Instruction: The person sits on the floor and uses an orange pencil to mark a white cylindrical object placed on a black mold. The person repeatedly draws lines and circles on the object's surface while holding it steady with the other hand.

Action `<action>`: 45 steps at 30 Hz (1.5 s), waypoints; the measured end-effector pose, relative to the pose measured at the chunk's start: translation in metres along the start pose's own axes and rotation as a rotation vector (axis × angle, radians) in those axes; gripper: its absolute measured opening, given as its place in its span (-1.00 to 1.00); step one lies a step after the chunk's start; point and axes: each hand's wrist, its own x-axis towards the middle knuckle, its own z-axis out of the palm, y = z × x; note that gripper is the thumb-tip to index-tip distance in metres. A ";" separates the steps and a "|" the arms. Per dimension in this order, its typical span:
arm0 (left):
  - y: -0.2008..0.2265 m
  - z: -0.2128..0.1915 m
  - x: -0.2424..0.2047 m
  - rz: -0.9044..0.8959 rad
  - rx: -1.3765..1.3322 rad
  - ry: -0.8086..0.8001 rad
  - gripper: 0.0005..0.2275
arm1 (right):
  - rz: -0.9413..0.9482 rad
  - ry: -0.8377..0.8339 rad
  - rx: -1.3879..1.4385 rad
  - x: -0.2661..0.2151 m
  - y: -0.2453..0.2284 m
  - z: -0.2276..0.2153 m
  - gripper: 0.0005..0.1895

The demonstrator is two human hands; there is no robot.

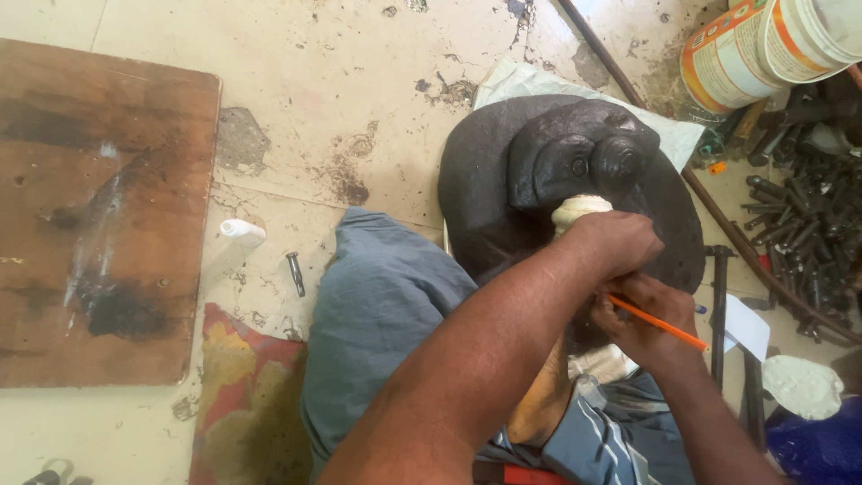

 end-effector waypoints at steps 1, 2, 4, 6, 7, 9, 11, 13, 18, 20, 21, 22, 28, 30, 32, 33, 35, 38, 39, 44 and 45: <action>0.000 -0.001 0.000 0.007 0.009 -0.010 -0.74 | 0.015 -0.026 -0.020 0.001 0.000 -0.001 -0.71; 0.000 -0.001 -0.001 0.013 0.018 -0.019 -0.74 | 0.030 -0.052 -0.041 0.001 -0.001 -0.002 -0.71; 0.000 -0.001 -0.001 0.014 0.048 0.001 -0.74 | 0.045 -0.054 -0.014 0.002 -0.002 -0.002 -0.69; 0.000 0.002 0.000 0.012 0.059 0.024 -0.79 | 0.032 -0.039 0.012 0.001 -0.002 -0.002 -0.70; 0.000 0.004 0.001 0.009 0.056 0.038 -0.83 | 0.011 -0.020 0.023 0.000 -0.002 -0.002 -0.72; 0.001 0.007 0.003 0.013 0.056 0.040 -0.84 | -0.008 -0.011 0.028 -0.001 -0.001 -0.002 -0.73; 0.000 0.007 0.004 0.025 0.064 0.017 -0.78 | -0.007 -0.028 0.016 0.000 -0.001 -0.002 -0.71; -0.001 0.005 0.004 0.019 0.028 0.035 -0.77 | 0.010 -0.031 -0.032 0.001 -0.002 -0.002 -0.70; 0.001 0.003 0.000 0.025 0.042 0.006 -0.82 | 0.012 -0.017 -0.031 -0.002 -0.002 -0.001 -0.71; 0.002 0.001 0.000 0.010 0.031 -0.001 -0.78 | 0.045 -0.040 0.009 -0.002 -0.003 -0.002 -0.71; 0.002 -0.001 0.000 0.001 0.021 0.018 -0.78 | 0.027 -0.021 0.007 -0.001 -0.004 -0.003 -0.71; 0.002 -0.002 -0.001 -0.009 0.011 0.037 -0.78 | 0.009 -0.002 0.005 0.001 -0.005 -0.004 -0.72; 0.003 0.000 -0.005 0.017 0.016 0.080 -0.81 | -0.037 0.043 0.065 -0.004 -0.006 -0.005 -0.74; 0.002 -0.004 -0.007 0.013 0.006 0.081 -0.83 | -0.045 0.044 0.081 -0.002 -0.006 -0.006 -0.74; 0.001 -0.008 -0.008 -0.008 -0.016 0.066 -0.82 | -0.058 0.045 0.091 0.000 -0.006 -0.005 -0.74; 0.002 -0.009 -0.008 0.002 -0.004 0.050 -0.81 | -0.049 0.048 0.107 -0.001 -0.005 -0.006 -0.75; 0.002 -0.006 -0.007 0.023 0.020 0.016 -0.80 | -0.030 0.052 0.140 -0.004 -0.001 -0.004 -0.77; 0.001 0.004 -0.005 -0.003 -0.014 0.056 -0.89 | 0.072 0.052 0.301 -0.011 0.005 -0.005 -0.76; -0.001 0.008 -0.003 -0.009 -0.036 0.110 -0.89 | 0.167 0.092 0.357 -0.013 0.007 -0.005 -0.80; -0.008 0.027 0.007 -0.010 -0.085 0.194 -0.91 | 0.263 0.431 0.837 -0.033 0.010 0.004 -0.84; -0.008 0.031 0.009 -0.011 -0.090 0.198 -0.91 | 0.326 0.461 0.895 -0.035 0.011 0.009 -0.82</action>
